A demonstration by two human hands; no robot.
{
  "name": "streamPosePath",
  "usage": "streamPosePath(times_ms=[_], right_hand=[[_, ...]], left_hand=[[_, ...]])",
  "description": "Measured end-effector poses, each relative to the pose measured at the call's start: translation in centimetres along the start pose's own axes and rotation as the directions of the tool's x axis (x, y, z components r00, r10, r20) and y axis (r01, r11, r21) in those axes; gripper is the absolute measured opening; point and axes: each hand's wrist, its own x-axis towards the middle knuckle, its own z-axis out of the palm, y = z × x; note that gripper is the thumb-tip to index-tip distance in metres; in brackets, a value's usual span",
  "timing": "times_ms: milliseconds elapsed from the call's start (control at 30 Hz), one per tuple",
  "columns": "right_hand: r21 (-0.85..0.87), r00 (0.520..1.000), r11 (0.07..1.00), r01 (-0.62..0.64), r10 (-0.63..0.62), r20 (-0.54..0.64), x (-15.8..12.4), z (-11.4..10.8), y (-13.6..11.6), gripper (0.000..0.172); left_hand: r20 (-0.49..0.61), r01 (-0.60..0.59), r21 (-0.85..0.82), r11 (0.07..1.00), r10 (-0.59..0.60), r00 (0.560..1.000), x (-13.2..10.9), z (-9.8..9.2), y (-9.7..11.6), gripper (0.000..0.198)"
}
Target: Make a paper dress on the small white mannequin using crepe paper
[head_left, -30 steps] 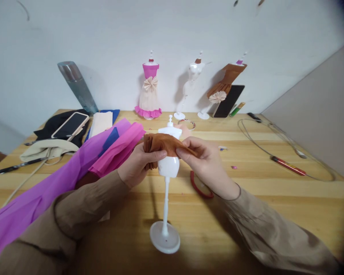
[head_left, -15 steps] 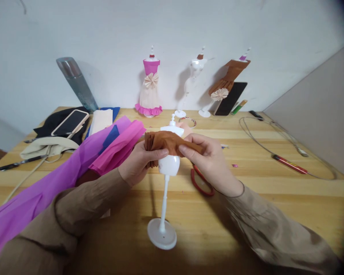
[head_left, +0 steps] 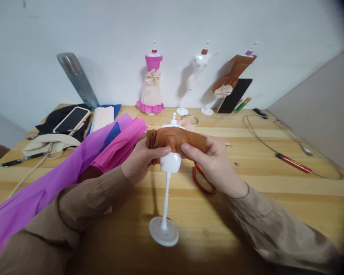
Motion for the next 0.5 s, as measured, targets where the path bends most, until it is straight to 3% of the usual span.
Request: streamPosePath(times_ms=[267,433,500], right_hand=[[0.118,0.995,0.988,-0.096,0.095,0.01,0.0,0.1,0.6,0.024],[0.192,0.996,0.979,-0.067,0.056,0.064,0.2,-0.1,1.0,0.022],[0.15,0.998,0.988,-0.035,0.026,0.06,0.3,-0.3,0.7,0.019]], left_hand=[[-0.038,-0.039,0.03,0.999,0.04,0.998,0.1,0.0,-0.3,0.032],[-0.048,-0.028,0.029,0.999,0.029,0.998,0.1,0.0,-0.4,0.03],[-0.046,-0.024,0.027,0.999,0.025,0.999,0.0,0.0,-0.3,0.03]])
